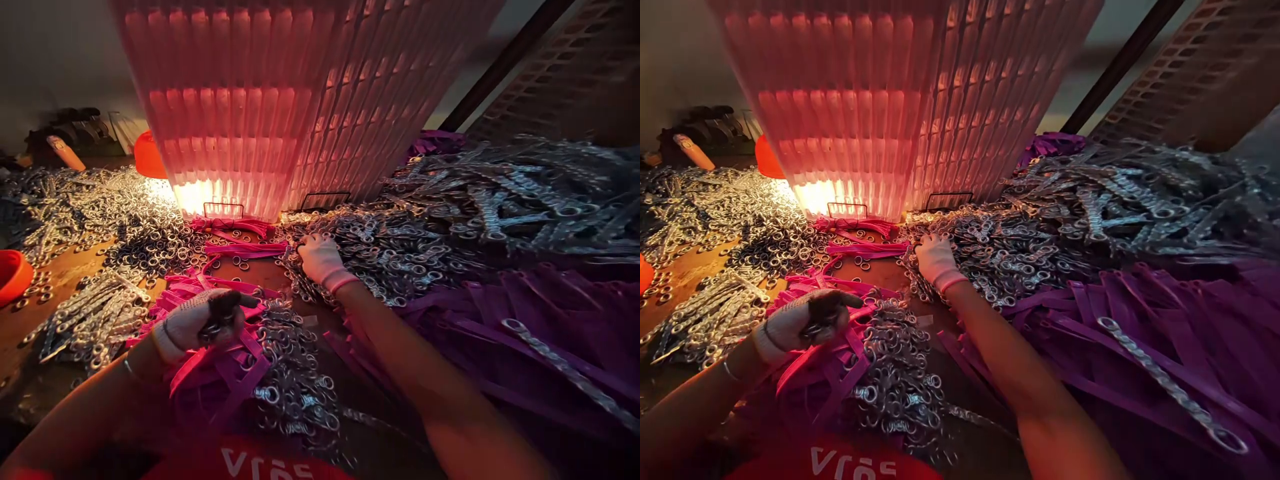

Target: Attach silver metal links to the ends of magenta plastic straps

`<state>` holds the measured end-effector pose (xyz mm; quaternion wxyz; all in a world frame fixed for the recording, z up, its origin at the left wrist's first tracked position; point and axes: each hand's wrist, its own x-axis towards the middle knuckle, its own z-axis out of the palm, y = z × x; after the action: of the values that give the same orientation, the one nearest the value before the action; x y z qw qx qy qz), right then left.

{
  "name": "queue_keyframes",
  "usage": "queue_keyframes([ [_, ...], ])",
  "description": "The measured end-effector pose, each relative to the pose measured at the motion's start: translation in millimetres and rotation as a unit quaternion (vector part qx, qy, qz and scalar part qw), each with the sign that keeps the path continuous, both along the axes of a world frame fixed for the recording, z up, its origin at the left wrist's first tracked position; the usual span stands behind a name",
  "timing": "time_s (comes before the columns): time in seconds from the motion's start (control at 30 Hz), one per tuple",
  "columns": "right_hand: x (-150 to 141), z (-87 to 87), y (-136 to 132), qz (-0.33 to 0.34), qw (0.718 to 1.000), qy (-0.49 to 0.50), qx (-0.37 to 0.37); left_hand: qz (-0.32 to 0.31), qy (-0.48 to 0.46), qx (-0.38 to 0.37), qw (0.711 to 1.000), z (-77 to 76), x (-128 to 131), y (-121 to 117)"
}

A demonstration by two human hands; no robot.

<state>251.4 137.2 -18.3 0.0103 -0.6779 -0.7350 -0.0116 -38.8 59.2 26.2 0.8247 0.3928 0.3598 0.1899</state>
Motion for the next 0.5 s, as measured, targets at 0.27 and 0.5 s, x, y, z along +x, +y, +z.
queue_keyframes([
  [0.27,16,-19.4,10,0.003,0.998,0.060,0.034,0.017,-0.074,-0.114,0.991,-8.9,1,5],
  [0.5,-58,25.0,-92,0.081,0.915,0.394,0.014,0.035,0.014,0.071,0.997,-0.4,17,-9],
])
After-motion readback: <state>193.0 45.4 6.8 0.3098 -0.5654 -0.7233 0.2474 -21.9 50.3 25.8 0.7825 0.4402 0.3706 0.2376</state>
